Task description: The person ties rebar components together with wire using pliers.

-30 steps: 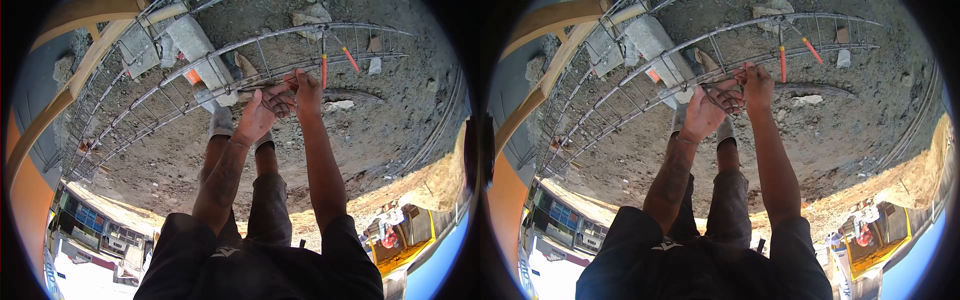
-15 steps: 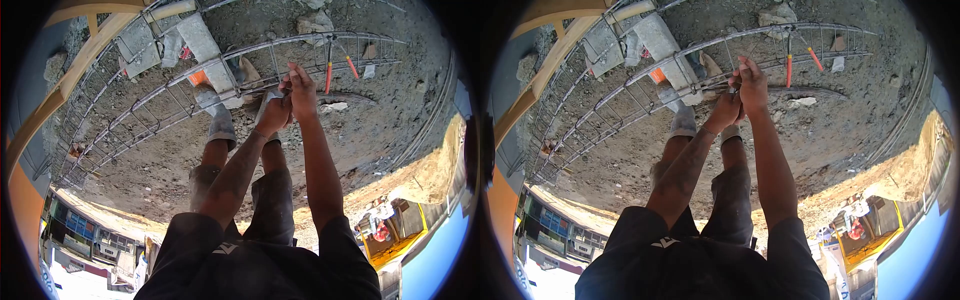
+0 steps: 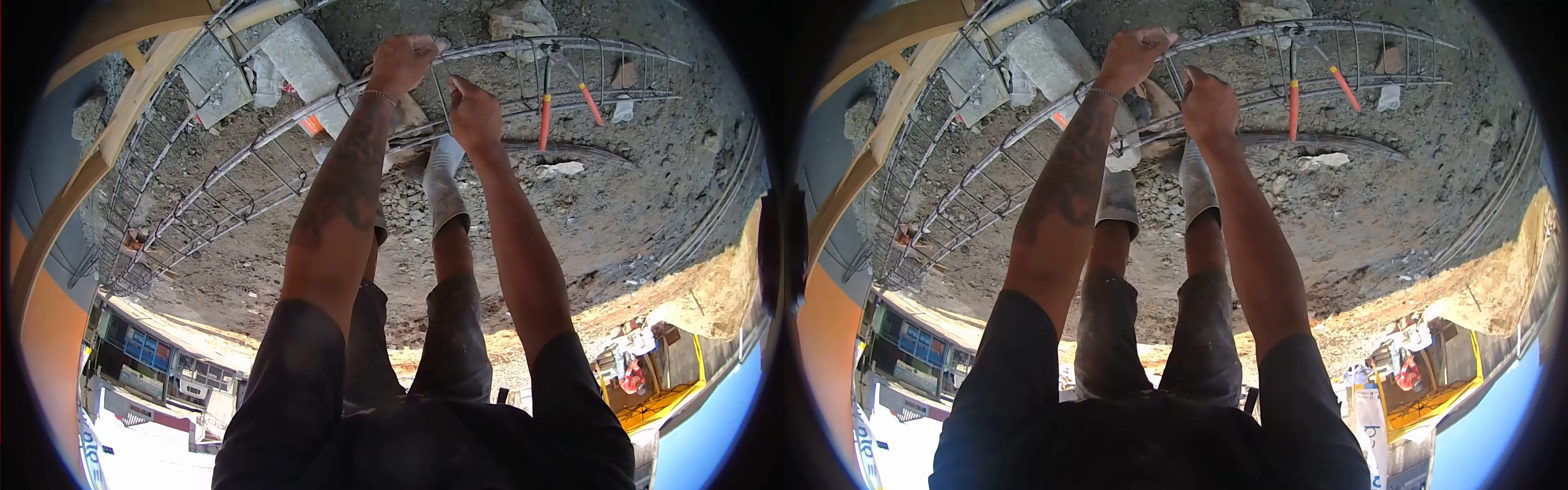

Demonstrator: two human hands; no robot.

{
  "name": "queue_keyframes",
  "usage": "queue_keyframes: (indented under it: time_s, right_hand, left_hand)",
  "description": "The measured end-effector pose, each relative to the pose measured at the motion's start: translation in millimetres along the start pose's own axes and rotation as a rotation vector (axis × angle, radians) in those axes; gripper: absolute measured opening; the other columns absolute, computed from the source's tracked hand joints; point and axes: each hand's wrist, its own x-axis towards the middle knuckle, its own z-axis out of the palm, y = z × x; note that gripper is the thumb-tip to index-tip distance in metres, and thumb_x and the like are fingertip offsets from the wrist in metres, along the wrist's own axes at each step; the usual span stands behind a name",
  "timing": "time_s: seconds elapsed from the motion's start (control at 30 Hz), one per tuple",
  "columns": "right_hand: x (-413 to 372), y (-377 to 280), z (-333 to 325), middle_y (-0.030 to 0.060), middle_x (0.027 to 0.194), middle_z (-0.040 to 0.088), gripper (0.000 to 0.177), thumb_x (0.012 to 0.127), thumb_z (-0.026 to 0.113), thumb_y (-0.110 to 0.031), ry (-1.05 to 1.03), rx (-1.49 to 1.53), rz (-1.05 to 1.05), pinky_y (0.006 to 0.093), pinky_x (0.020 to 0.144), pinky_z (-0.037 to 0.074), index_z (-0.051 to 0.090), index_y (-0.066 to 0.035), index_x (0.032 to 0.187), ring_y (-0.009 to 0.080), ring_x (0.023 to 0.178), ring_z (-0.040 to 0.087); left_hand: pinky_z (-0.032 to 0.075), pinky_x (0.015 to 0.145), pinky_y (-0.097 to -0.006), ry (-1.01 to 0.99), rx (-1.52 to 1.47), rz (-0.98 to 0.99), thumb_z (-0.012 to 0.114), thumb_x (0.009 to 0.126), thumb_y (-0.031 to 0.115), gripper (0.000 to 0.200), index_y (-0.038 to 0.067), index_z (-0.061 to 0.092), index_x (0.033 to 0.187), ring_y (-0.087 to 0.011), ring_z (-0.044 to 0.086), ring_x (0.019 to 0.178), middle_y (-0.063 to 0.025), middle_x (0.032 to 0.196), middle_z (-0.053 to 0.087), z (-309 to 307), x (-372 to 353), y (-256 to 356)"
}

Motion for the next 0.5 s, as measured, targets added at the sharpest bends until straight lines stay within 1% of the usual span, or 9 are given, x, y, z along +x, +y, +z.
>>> queue_keyframes:
  time_s: [0.03, 0.07, 0.13, 0.2, 0.23, 0.27, 0.33, 0.4, 0.5]
  right_hand:
    - [-2.0, 0.6, 0.0, 0.0193, 0.083, 0.062, 0.021, 0.084, 0.049, -0.017, 0.032, 0.078, 0.056, 0.0457, 0.067, 0.048, 0.062, -0.011, 0.099, 0.0367, 0.078, 0.060]
    - [-3.4, 1.3, -0.3, 0.0190, 0.083, 0.062, 0.021, 0.084, 0.049, -0.018, 0.066, 0.155, 0.108, 0.0454, 0.067, 0.048, 0.062, -0.011, 0.099, 0.0364, 0.078, 0.060]
    - [-26.8, 14.7, -5.4, 0.0190, 0.083, 0.062, 0.021, 0.084, 0.049, -0.018, 0.072, 0.111, 0.163, 0.0439, 0.067, 0.048, 0.063, -0.010, 0.098, 0.0352, 0.078, 0.061]
    - [-44.6, 17.1, -13.2, 0.0189, 0.083, 0.062, 0.022, 0.085, 0.048, -0.018, 0.077, 0.072, 0.221, 0.0424, 0.067, 0.048, 0.063, -0.009, 0.098, 0.0340, 0.079, 0.061]
    - [-49.6, 15.5, -17.6, 0.0190, 0.083, 0.062, 0.022, 0.085, 0.048, -0.019, -0.025, -0.061, 0.267, 0.0432, 0.067, 0.048, 0.063, -0.009, 0.097, 0.0350, 0.078, 0.061]
    - [-51.3, 14.2, -21.2, 0.0191, 0.082, 0.062, 0.022, 0.084, 0.048, -0.020, -0.127, -0.197, 0.311, 0.0440, 0.067, 0.048, 0.063, -0.009, 0.095, 0.0359, 0.078, 0.061]
    - [-32.4, 13.3, -18.7, 0.0188, 0.082, 0.063, 0.022, 0.084, 0.049, -0.020, -0.151, -0.258, 0.317, 0.0447, 0.067, 0.048, 0.064, -0.010, 0.095, 0.0366, 0.078, 0.061]
    - [-20.9, 3.8, -22.1, 0.0186, 0.082, 0.063, 0.021, 0.083, 0.049, -0.021, -0.177, -0.319, 0.325, 0.0454, 0.067, 0.048, 0.064, -0.010, 0.094, 0.0374, 0.078, 0.061]
    - [-9.3, -4.7, -14.0, 0.0168, 0.079, 0.063, 0.016, 0.079, 0.050, -0.013, -0.038, -0.172, 0.138, 0.0456, 0.066, 0.049, 0.061, -0.008, 0.089, 0.0355, 0.074, 0.062]
  left_hand:
    - [0.046, 0.079, -0.0297, -0.027, -0.124, -0.050, 0.062, 0.078, 0.041, 0.047, 0.004, 0.061, 0.108, -0.0204, 0.062, 0.091, -0.0135, 0.101, 0.064, -0.6, -1.5, 1.2]
    - [0.046, 0.079, -0.0297, -0.027, -0.122, -0.052, 0.062, 0.078, 0.041, 0.047, 0.004, 0.061, 0.108, -0.0204, 0.062, 0.091, -0.0135, 0.101, 0.064, 1.2, -3.6, -2.2]
    - [0.049, 0.075, -0.0307, 0.031, -0.257, 0.065, 0.063, 0.077, 0.036, 0.040, 0.003, 0.064, 0.100, -0.0203, 0.064, 0.083, -0.0107, 0.091, 0.067, 5.1, -7.2, -12.6]
    - [0.048, 0.078, -0.0289, 0.017, -0.278, 0.022, 0.061, 0.079, 0.035, 0.040, 0.003, 0.063, 0.102, -0.0193, 0.063, 0.088, -0.0114, 0.096, 0.065, 0.4, -9.9, -13.6]
    - [0.046, 0.081, -0.0271, 0.005, -0.306, -0.024, 0.059, 0.081, 0.034, 0.039, 0.002, 0.062, 0.103, -0.0183, 0.061, 0.093, -0.0120, 0.100, 0.064, -1.0, -11.1, -14.0]
    - [0.046, 0.081, -0.0271, 0.004, -0.305, -0.025, 0.059, 0.081, 0.034, 0.039, 0.002, 0.062, 0.103, -0.0183, 0.061, 0.093, -0.0120, 0.100, 0.064, 0.6, -8.9, -15.8]
    - [0.050, 0.074, -0.0311, 0.057, -0.030, -0.050, 0.060, 0.079, 0.032, 0.036, 0.003, 0.064, 0.099, -0.0233, 0.064, 0.082, -0.0127, 0.090, 0.066, 5.3, 1.3, -17.5]
    - [0.049, 0.074, -0.0313, 0.026, -0.025, -0.076, 0.061, 0.078, 0.033, 0.036, 0.003, 0.065, 0.098, -0.0236, 0.065, 0.082, -0.0131, 0.090, 0.066, 9.2, 4.3, -16.2]
    - [0.049, 0.073, -0.0310, -0.035, -0.062, -0.143, 0.061, 0.078, 0.033, 0.036, 0.002, 0.065, 0.097, -0.0231, 0.064, 0.082, -0.0132, 0.090, 0.066, 4.8, 5.1, -11.1]
